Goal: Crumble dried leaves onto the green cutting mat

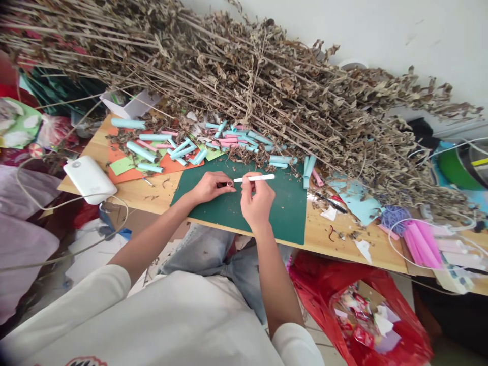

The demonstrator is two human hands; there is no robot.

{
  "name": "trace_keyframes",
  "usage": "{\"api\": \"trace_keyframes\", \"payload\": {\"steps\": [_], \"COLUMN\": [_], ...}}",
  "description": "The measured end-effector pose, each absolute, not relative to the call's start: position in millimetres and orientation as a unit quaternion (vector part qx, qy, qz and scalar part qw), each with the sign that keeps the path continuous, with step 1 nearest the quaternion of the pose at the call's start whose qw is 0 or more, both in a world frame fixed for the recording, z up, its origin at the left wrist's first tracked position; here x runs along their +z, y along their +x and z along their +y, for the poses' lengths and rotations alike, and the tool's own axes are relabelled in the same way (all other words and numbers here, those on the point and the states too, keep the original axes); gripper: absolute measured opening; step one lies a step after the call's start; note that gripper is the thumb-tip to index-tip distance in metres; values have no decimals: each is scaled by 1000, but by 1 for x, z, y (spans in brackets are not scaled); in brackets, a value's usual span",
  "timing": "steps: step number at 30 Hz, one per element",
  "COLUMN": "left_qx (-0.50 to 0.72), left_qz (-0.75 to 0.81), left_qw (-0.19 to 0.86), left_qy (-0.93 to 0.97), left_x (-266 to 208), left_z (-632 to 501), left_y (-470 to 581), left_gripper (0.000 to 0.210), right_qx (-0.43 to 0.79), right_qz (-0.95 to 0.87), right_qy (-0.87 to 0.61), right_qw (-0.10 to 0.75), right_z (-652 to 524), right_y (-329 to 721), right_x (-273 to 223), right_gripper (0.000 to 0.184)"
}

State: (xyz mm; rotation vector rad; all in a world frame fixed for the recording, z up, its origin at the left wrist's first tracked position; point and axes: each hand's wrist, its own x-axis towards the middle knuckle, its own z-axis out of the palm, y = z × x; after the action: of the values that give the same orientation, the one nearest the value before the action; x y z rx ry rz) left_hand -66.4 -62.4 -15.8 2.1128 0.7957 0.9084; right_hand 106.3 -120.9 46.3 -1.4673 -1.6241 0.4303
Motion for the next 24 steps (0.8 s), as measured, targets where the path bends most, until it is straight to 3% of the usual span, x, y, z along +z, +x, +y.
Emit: {"api": "trace_keyframes", "payload": {"steps": [13,24], "left_qx": [349,351], "left_qz": [311,312], "left_qw": [343,349], "left_qy": [815,811], "left_x": [-18,-19], "left_z": [-62,-62], "left_y": [-66,-66], "left_gripper": [38,41], "right_qx": [127,164], "right_qz": [-632,-603], "right_qy": [-616,-617], "right_qw": [452,479], "right_z": [-126,-132], "right_y": [99,92], "right_x": [34,27], "right_gripper": [23,24]}}
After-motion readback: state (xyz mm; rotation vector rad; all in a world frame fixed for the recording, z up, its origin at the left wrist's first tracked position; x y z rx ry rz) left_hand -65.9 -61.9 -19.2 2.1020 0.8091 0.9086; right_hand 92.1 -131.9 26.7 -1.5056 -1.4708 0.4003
